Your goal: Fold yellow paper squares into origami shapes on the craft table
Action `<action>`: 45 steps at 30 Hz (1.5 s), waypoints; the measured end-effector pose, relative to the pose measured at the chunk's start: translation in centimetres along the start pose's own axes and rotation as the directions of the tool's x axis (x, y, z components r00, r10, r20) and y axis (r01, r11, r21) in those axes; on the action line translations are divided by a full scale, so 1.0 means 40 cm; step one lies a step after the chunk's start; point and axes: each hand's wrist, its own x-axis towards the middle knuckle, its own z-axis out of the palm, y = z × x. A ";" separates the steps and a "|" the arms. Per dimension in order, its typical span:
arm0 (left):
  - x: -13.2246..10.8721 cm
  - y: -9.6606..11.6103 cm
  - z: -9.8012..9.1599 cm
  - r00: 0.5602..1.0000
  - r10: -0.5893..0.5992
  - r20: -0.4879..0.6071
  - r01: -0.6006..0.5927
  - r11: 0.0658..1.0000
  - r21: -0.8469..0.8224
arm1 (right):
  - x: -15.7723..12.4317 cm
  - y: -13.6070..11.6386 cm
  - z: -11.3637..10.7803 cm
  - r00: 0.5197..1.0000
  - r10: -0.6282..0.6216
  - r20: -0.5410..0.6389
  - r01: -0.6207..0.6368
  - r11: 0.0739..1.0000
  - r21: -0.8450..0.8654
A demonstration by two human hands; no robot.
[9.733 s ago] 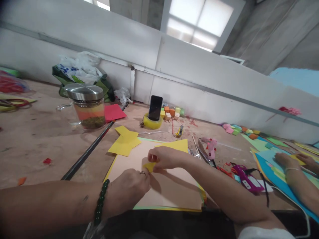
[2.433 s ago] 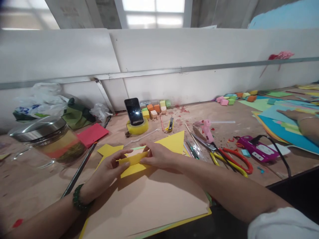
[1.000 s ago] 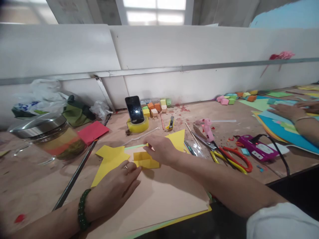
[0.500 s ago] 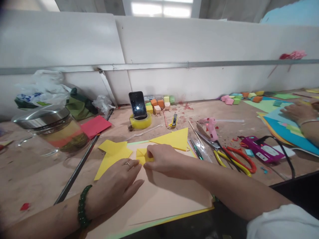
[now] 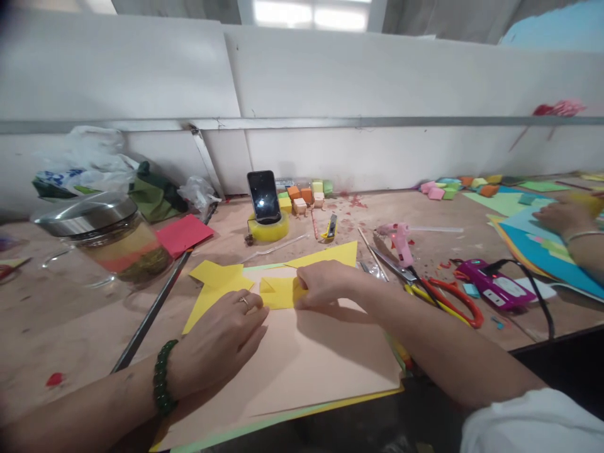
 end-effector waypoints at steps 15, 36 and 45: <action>0.001 -0.015 0.016 0.995 0.027 -0.100 -0.031 0.999 -0.034 | -0.046 -0.046 0.057 0.751 -0.641 -0.158 0.598 0.762 -0.248; 0.001 -0.025 0.036 0.974 0.021 -0.225 -0.015 1.000 0.028 | -0.076 0.012 0.053 0.853 -0.356 -0.383 0.310 0.934 -0.177; 0.004 -0.036 0.049 0.933 0.026 -0.359 -0.079 0.988 -0.132 | 0.046 -0.050 0.004 0.939 -0.205 -0.276 0.222 0.975 0.029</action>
